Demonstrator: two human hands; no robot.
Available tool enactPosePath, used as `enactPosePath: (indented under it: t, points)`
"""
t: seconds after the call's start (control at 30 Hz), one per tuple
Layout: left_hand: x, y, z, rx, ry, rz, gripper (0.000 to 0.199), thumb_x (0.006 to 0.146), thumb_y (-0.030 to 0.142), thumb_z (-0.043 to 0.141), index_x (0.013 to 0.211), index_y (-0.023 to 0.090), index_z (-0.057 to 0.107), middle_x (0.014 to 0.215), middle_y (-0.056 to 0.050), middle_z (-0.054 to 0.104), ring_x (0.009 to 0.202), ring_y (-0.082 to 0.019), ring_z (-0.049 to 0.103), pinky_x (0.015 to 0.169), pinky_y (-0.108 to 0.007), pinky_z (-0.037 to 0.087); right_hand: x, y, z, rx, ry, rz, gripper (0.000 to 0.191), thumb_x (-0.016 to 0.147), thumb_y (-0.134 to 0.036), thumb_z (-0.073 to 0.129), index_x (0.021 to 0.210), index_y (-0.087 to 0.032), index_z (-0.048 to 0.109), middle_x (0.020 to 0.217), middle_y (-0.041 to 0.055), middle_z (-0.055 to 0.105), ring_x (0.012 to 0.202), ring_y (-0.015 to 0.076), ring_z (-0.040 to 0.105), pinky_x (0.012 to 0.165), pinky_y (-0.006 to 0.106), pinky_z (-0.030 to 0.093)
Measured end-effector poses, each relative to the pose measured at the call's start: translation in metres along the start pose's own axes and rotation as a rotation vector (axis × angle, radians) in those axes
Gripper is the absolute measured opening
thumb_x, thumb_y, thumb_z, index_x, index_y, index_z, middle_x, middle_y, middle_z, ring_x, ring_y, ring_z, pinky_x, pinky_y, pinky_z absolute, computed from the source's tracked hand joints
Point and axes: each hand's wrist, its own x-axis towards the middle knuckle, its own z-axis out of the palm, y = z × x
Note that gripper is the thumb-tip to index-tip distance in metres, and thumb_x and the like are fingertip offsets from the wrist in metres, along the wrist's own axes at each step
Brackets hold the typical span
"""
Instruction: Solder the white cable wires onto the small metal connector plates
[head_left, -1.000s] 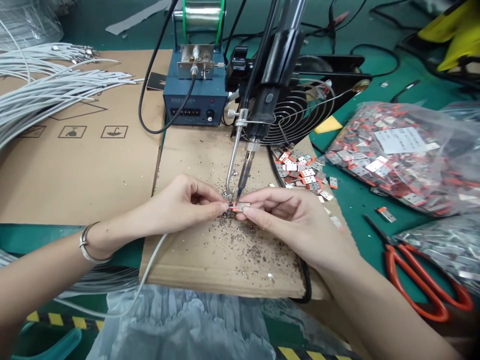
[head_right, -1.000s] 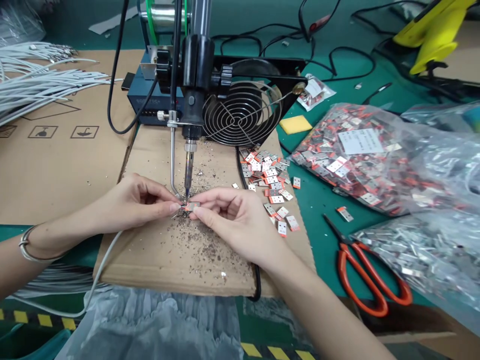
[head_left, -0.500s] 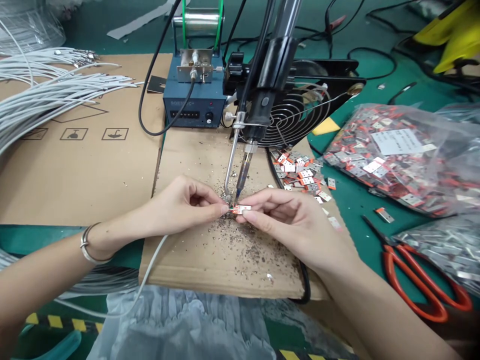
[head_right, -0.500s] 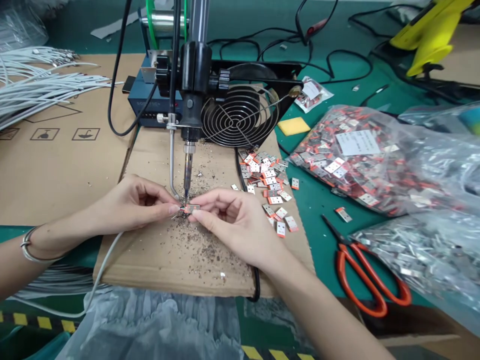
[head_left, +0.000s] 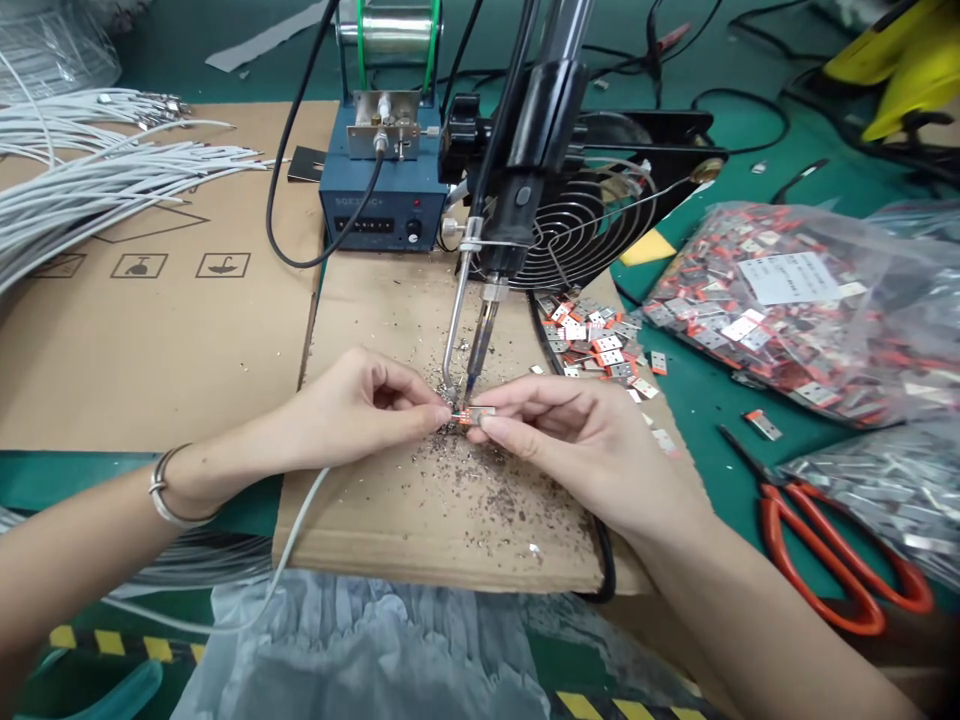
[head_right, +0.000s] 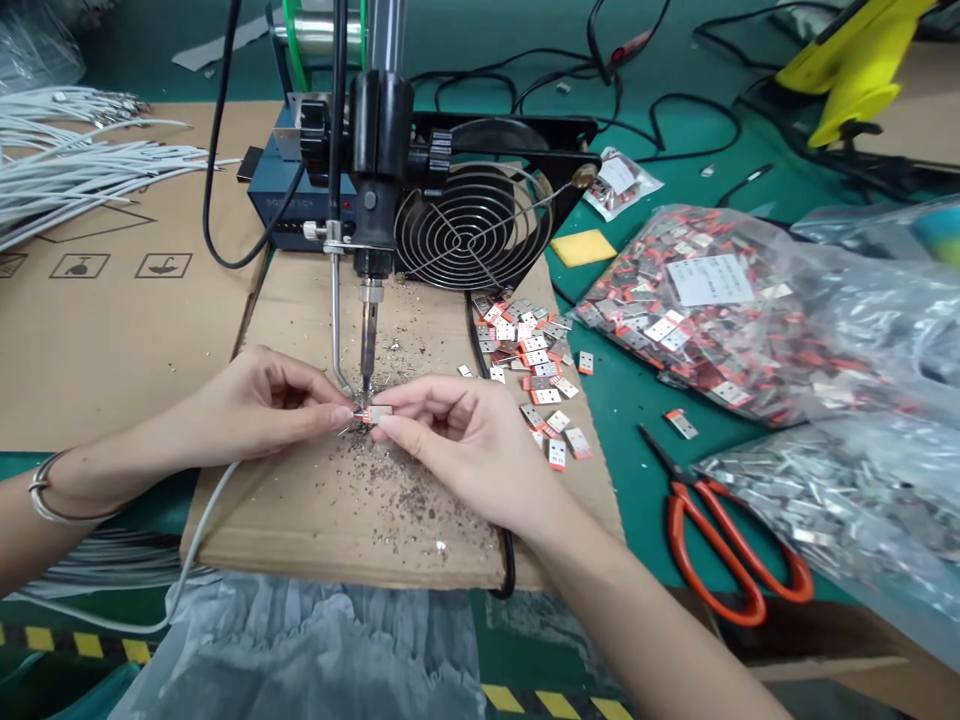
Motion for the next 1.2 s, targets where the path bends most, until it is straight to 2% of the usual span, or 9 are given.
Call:
enactPosePath:
  t: [0.1, 0.27, 0.4, 0.53, 0.77, 1.0, 1.2]
  points:
    - [0.0005, -0.0017, 0.0009, 0.005, 0.004, -0.004, 0.020, 0.075, 0.024, 0.058, 0.077, 0.009, 0.071, 0.058, 0.000, 0.061, 0.047, -0.005, 0.040, 0.042, -0.016, 0.030, 0.0014, 0.0011, 0.0003, -0.006, 0.006, 0.008, 0.007, 0.069, -0.015, 0.069, 0.073, -0.020, 0.069, 0.062, -0.0010, 0.071, 0.058, 0.0078, 0.066, 0.054, 0.012, 0.050]
    - [-0.0009, -0.0004, 0.0021, -0.030, 0.011, -0.025, 0.019, 0.076, 0.023, 0.056, 0.077, 0.010, 0.070, 0.045, 0.006, 0.050, 0.037, -0.002, 0.030, 0.036, -0.016, 0.026, 0.0027, 0.0015, -0.0013, 0.026, -0.001, 0.008, 0.007, 0.068, -0.015, 0.069, 0.075, -0.018, 0.069, 0.063, -0.0006, 0.071, 0.058, 0.0084, 0.067, 0.054, 0.013, 0.051]
    - [-0.0010, 0.0006, 0.0016, -0.052, 0.009, -0.027, 0.018, 0.076, 0.023, 0.056, 0.076, 0.011, 0.070, 0.042, 0.008, 0.045, 0.035, -0.002, 0.030, 0.034, -0.015, 0.025, 0.0029, 0.0024, -0.0029, 0.048, -0.021, -0.007, 0.008, 0.068, -0.015, 0.069, 0.076, -0.018, 0.069, 0.063, -0.0007, 0.072, 0.059, 0.0079, 0.067, 0.055, 0.012, 0.051]
    - [-0.0002, 0.0004, 0.0009, -0.063, 0.011, -0.022, 0.017, 0.076, 0.022, 0.056, 0.075, 0.011, 0.069, 0.044, 0.007, 0.046, 0.035, -0.002, 0.031, 0.032, -0.014, 0.023, 0.0037, 0.0033, -0.0034, 0.064, -0.038, -0.006, 0.009, 0.069, -0.015, 0.069, 0.077, -0.019, 0.069, 0.063, -0.0014, 0.072, 0.059, 0.0071, 0.067, 0.055, 0.011, 0.050]
    - [0.0014, -0.0020, 0.0013, -0.013, 0.020, -0.025, 0.016, 0.075, 0.021, 0.057, 0.073, 0.012, 0.070, 0.042, 0.006, 0.047, 0.035, -0.003, 0.032, 0.031, -0.014, 0.023, 0.0044, 0.0044, 0.0002, -0.009, 0.023, 0.007, 0.009, 0.068, -0.018, 0.069, 0.076, -0.018, 0.068, 0.064, 0.0005, 0.072, 0.060, 0.0107, 0.068, 0.055, 0.016, 0.052]
    - [0.0011, -0.0027, 0.0013, -0.026, -0.004, -0.049, 0.016, 0.076, 0.021, 0.057, 0.074, 0.012, 0.069, 0.044, 0.006, 0.047, 0.034, -0.002, 0.032, 0.030, -0.013, 0.023, 0.0021, 0.0037, 0.0008, -0.043, 0.005, -0.006, 0.007, 0.068, -0.019, 0.067, 0.076, -0.018, 0.068, 0.065, 0.0009, 0.072, 0.061, 0.0118, 0.068, 0.057, 0.019, 0.052]
    - [-0.0032, -0.0036, 0.0023, -0.109, -0.094, -0.147, 0.020, 0.076, 0.030, 0.058, 0.077, 0.013, 0.067, 0.053, 0.003, 0.053, 0.034, -0.004, 0.042, 0.029, -0.013, 0.036, -0.0015, 0.0017, -0.0035, -0.086, -0.024, 0.007, 0.011, 0.066, -0.022, 0.069, 0.075, -0.017, 0.067, 0.066, 0.0023, 0.071, 0.062, 0.0121, 0.066, 0.057, 0.020, 0.052]
